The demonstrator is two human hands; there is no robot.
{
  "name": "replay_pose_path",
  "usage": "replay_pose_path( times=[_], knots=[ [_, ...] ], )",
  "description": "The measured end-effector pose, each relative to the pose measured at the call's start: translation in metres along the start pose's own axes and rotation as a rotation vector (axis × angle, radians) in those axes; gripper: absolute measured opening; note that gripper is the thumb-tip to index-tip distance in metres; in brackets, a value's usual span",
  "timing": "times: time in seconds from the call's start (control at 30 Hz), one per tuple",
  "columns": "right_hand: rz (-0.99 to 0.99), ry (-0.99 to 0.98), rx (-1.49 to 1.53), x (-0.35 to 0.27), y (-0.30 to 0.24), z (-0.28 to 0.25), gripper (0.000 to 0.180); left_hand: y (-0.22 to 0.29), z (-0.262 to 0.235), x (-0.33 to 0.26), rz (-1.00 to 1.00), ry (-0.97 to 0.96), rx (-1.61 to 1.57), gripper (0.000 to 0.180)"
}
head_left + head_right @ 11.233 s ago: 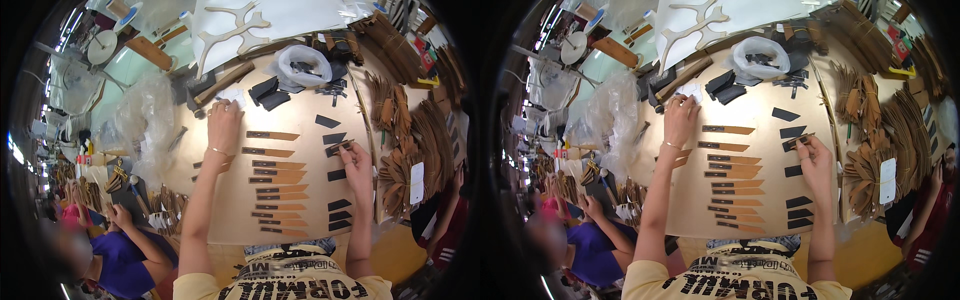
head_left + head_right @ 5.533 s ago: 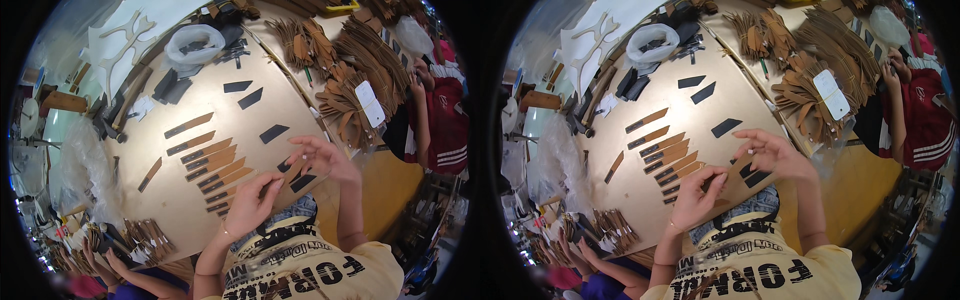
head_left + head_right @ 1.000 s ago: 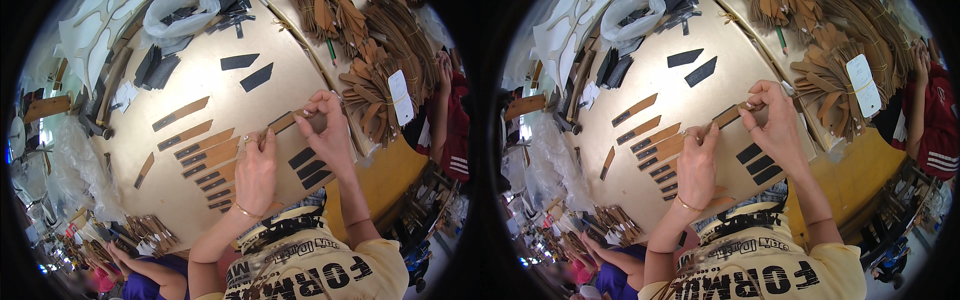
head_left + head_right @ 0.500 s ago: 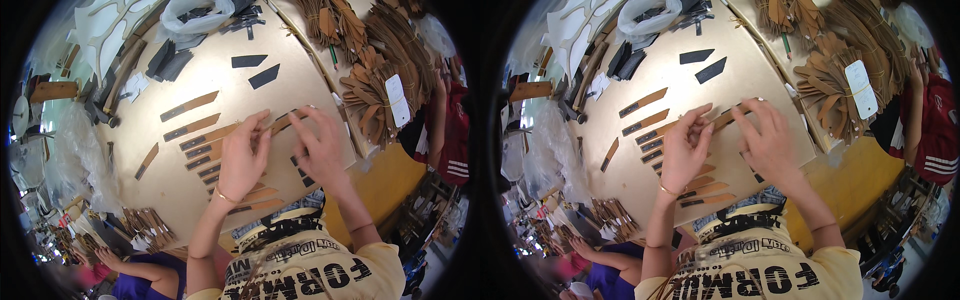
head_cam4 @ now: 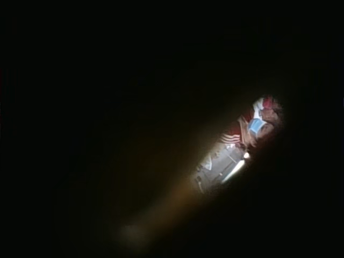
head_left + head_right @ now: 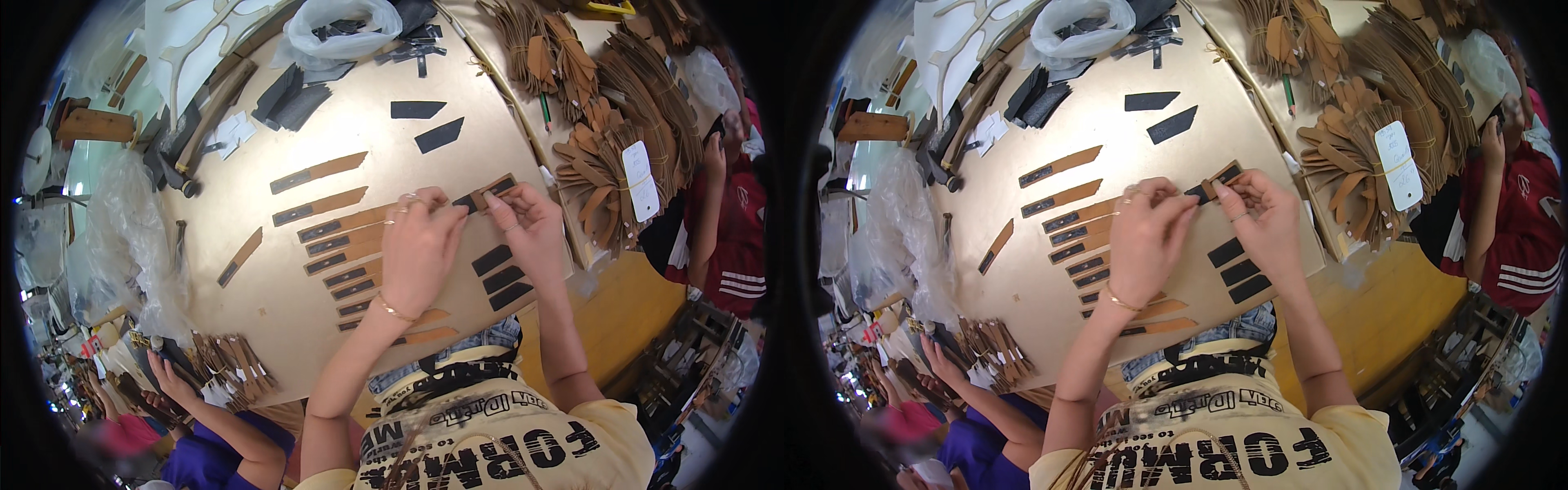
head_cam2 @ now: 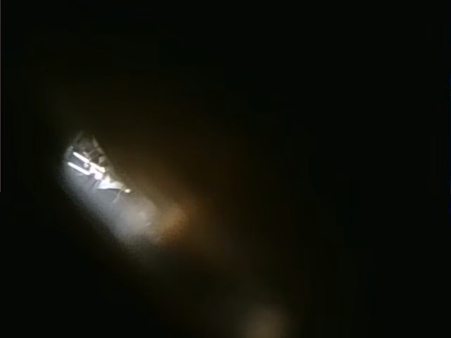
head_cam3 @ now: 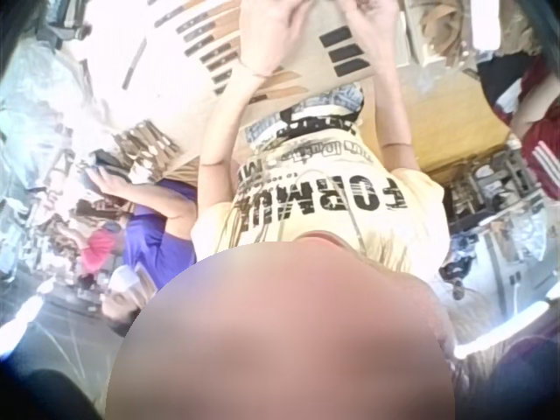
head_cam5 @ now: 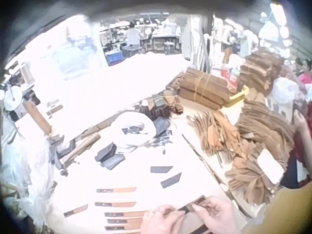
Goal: The person repeatedly picks up small black and tan leather pieces from a table, aligns them, and presses them together by hand. They place the assembled pairs back on the table and continue the process with additional pieces.
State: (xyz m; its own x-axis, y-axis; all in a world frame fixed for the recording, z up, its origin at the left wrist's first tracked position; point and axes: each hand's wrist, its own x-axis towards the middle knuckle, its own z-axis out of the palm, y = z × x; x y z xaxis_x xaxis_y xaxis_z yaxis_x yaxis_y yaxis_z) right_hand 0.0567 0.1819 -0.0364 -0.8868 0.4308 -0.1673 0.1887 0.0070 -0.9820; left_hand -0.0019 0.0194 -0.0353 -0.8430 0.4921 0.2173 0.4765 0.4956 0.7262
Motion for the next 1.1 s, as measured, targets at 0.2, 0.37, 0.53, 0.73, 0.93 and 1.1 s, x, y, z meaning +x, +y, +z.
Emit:
replay_pose_path(
  times=[0.2,0.37,0.53,0.73,0.93,1.1],
  knots=[
    [0.083,0.116,0.02,0.001,-0.019,-0.034,0.011,0.003,0.011,-0.005,0.086,-0.008,0.213,0.015],
    [-0.079,0.202,0.004,-0.009,-0.047,-0.047,0.013,0.012,-0.002,-0.003,-0.077,-0.019,-0.146,0.019],
    [-0.719,-0.224,-0.767,-0.031,-0.071,-0.019,0.026,0.019,-0.037,-0.01,-0.604,-0.291,-1.199,0.034],
    [-0.817,-0.413,-0.738,-0.038,-0.069,0.016,0.039,0.007,-0.061,-0.029,-0.625,-0.157,-1.254,0.037],
    [-0.579,-0.091,-0.491,-0.025,-0.063,0.026,0.043,-0.003,-0.064,-0.028,-0.502,-0.208,-0.918,0.041],
    [-0.676,-0.046,-0.8,0.008,-0.043,0.025,0.028,-0.022,-0.029,0.031,-0.113,-0.201,-0.492,0.061]
  ],
)
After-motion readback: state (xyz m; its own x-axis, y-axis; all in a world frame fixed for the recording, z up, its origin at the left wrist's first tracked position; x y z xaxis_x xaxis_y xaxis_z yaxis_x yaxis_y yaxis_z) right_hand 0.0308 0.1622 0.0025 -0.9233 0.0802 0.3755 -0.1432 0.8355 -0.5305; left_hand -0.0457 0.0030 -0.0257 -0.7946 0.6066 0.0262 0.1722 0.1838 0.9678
